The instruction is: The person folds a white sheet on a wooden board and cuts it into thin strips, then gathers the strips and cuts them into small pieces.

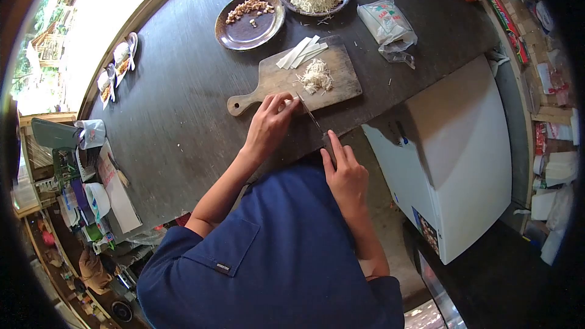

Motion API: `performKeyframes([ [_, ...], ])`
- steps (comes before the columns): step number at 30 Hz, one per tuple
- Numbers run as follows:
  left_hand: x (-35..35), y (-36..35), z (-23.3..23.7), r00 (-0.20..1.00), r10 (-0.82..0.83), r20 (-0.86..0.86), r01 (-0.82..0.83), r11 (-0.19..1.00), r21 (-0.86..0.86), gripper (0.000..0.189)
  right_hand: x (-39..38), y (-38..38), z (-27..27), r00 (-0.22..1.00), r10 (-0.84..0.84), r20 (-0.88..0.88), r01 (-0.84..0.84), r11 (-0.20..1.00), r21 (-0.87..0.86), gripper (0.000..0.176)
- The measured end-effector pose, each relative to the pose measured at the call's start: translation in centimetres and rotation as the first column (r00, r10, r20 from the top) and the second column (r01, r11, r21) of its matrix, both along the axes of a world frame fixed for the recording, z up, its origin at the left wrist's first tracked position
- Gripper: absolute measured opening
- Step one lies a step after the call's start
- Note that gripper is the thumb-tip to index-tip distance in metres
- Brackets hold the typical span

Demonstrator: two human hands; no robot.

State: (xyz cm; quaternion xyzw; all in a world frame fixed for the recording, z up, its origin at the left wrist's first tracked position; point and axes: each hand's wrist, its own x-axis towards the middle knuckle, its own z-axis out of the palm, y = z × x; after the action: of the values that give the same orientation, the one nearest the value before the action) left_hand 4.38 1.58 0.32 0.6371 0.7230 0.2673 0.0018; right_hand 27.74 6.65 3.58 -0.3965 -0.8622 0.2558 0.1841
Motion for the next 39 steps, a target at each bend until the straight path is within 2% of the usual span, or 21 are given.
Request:
performKeyframes([
  [7,1.0,-0.3,-0.4,0.996,0.036,-0.081,-0.037,0.999,-0.007,0.053,0.3,0.0,-0.1,0.996,-0.001,0.092,-0.008,0.995,0.098,0.044],
  [13,1.2,-0.8,-1.0,0.994,0.035,-0.106,-0.043,0.996,-0.073,0.054,0.7,0.3,0.2,0.996,0.015,0.086,-0.025,0.994,0.105,0.044],
  [19,1.7,-0.8,-1.4,0.992,0.061,-0.111,-0.066,0.997,-0.042,0.058,0.8,0.2,0.0,0.99,0.014,0.137,-0.032,0.991,0.129,0.043],
  [21,1.9,-0.8,-1.6,0.995,0.097,-0.034,-0.097,0.995,0.005,0.056,0.6,0.0,-0.1,0.989,0.007,0.147,-0.026,0.992,0.127,0.043],
  [24,2.3,-0.8,-1.8,0.991,0.099,-0.091,-0.1,0.995,-0.01,0.058,0.4,-0.1,-0.7,0.987,-0.015,0.163,-0.004,0.993,0.119,0.043],
  [28,3.4,-0.9,-1.5,0.988,0.133,-0.075,-0.136,0.99,-0.033,0.059,-0.8,0.3,-1.3,0.983,-0.033,0.181,0.017,0.996,0.089,0.044],
  [31,3.5,-0.7,-2.2,0.978,0.152,-0.14,-0.153,0.988,0.003,0.058,-1.8,0.8,-1.4,0.985,-0.029,0.171,0.014,0.996,0.085,0.045],
  [39,3.6,-0.6,-2.2,0.976,0.161,-0.146,-0.16,0.987,0.024,0.056,0.8,-0.3,-1.4,0.989,-0.021,0.145,0.007,0.995,0.098,0.046],
])
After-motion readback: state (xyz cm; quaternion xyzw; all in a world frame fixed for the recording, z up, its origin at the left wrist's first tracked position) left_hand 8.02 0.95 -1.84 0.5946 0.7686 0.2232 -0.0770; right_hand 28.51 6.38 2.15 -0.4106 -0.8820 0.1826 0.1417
